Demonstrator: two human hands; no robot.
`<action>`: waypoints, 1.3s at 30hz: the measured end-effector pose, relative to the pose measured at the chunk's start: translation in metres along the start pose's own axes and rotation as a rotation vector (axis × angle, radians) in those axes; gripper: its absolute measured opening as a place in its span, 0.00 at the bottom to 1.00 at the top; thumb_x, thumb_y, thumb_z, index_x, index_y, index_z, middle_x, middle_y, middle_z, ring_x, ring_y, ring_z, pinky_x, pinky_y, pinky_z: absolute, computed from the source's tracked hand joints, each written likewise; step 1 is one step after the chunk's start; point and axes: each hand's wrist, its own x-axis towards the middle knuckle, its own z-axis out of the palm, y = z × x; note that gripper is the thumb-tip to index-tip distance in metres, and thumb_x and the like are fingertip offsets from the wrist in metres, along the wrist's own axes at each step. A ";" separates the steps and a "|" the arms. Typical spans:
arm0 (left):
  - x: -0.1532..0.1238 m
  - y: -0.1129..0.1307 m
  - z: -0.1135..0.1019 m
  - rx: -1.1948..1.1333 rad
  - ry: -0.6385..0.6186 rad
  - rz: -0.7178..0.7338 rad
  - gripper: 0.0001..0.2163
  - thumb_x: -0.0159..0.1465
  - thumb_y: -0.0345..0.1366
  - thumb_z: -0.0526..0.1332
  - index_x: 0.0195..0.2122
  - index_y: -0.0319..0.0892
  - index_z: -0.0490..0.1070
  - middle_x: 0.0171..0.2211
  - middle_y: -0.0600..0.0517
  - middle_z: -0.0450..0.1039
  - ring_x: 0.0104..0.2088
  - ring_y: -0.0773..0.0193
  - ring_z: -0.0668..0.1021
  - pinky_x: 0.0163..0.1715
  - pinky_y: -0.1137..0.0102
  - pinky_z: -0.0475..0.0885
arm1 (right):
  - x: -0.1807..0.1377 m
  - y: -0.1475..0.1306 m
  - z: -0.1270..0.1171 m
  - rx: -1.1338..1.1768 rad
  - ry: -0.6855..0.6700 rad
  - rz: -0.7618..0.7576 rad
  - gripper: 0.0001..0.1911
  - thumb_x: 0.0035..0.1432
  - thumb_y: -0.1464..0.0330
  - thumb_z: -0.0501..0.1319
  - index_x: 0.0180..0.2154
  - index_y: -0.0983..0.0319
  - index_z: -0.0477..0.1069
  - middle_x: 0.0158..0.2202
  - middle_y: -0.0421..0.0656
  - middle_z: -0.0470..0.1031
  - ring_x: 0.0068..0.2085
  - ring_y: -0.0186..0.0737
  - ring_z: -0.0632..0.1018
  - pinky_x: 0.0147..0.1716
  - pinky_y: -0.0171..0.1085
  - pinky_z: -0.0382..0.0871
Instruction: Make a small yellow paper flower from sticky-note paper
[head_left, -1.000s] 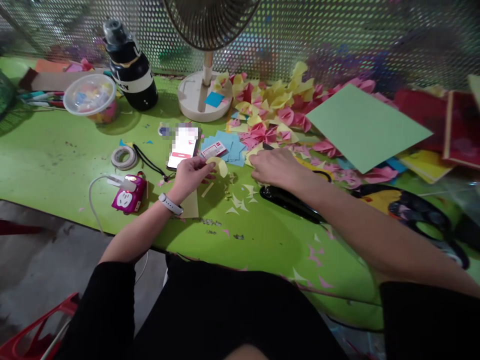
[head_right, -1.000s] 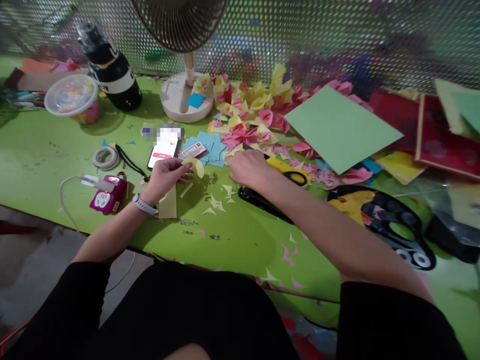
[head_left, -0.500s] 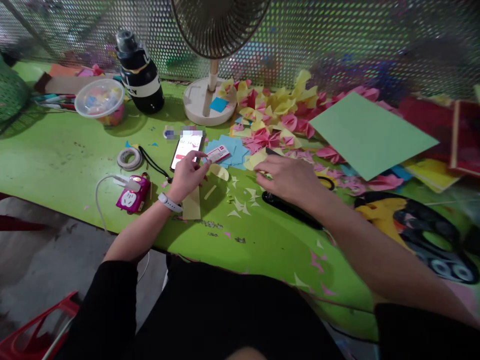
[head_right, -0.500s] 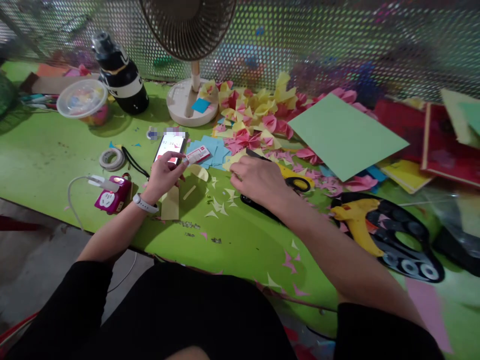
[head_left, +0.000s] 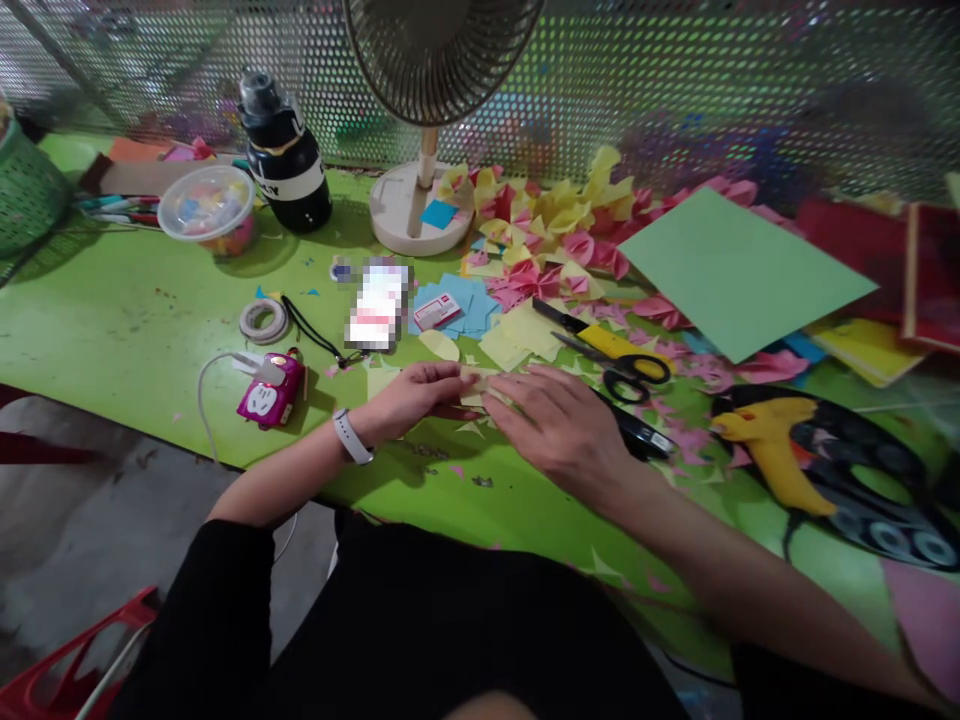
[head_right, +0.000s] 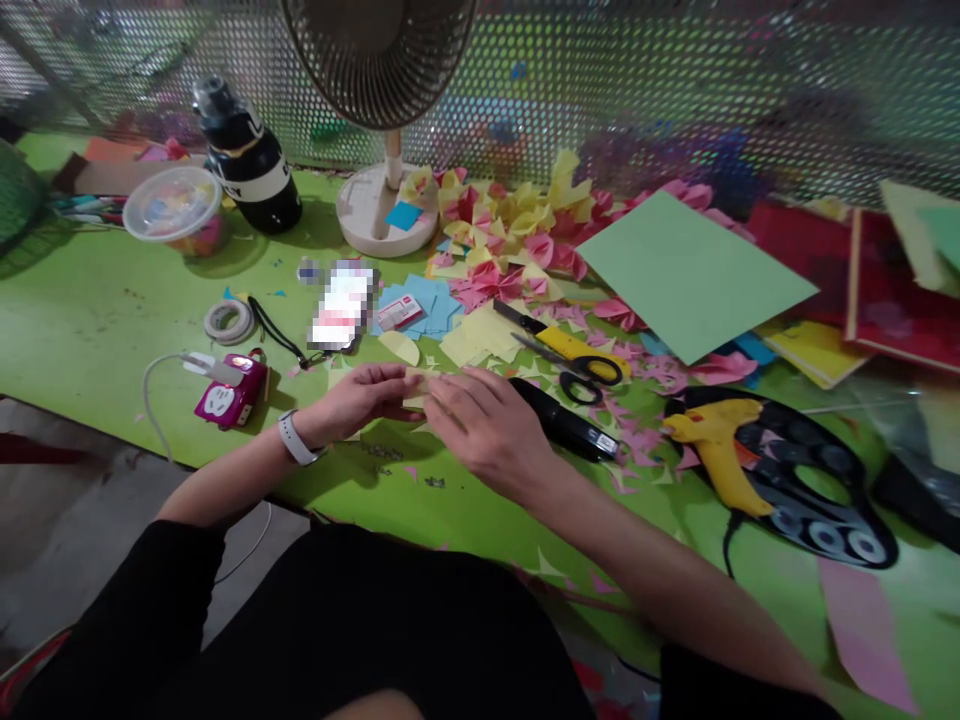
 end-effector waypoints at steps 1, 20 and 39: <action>0.000 -0.001 0.000 -0.008 0.000 0.005 0.10 0.61 0.38 0.69 0.37 0.35 0.76 0.37 0.48 0.80 0.34 0.69 0.82 0.46 0.67 0.78 | -0.002 -0.001 0.002 0.081 0.013 0.064 0.08 0.64 0.73 0.59 0.39 0.59 0.78 0.45 0.47 0.80 0.47 0.45 0.78 0.50 0.47 0.72; -0.004 -0.005 0.010 0.088 -0.100 0.050 0.20 0.53 0.43 0.73 0.43 0.35 0.77 0.39 0.45 0.81 0.41 0.60 0.83 0.44 0.65 0.79 | -0.014 -0.005 0.018 0.843 0.033 0.827 0.10 0.61 0.61 0.64 0.43 0.58 0.71 0.41 0.44 0.79 0.41 0.44 0.80 0.43 0.45 0.76; -0.003 -0.007 0.011 0.037 -0.077 0.025 0.20 0.52 0.42 0.74 0.40 0.33 0.76 0.37 0.45 0.82 0.39 0.62 0.84 0.42 0.67 0.79 | -0.016 -0.007 0.022 0.901 0.017 0.836 0.14 0.61 0.59 0.64 0.46 0.58 0.71 0.42 0.45 0.80 0.43 0.44 0.81 0.45 0.46 0.76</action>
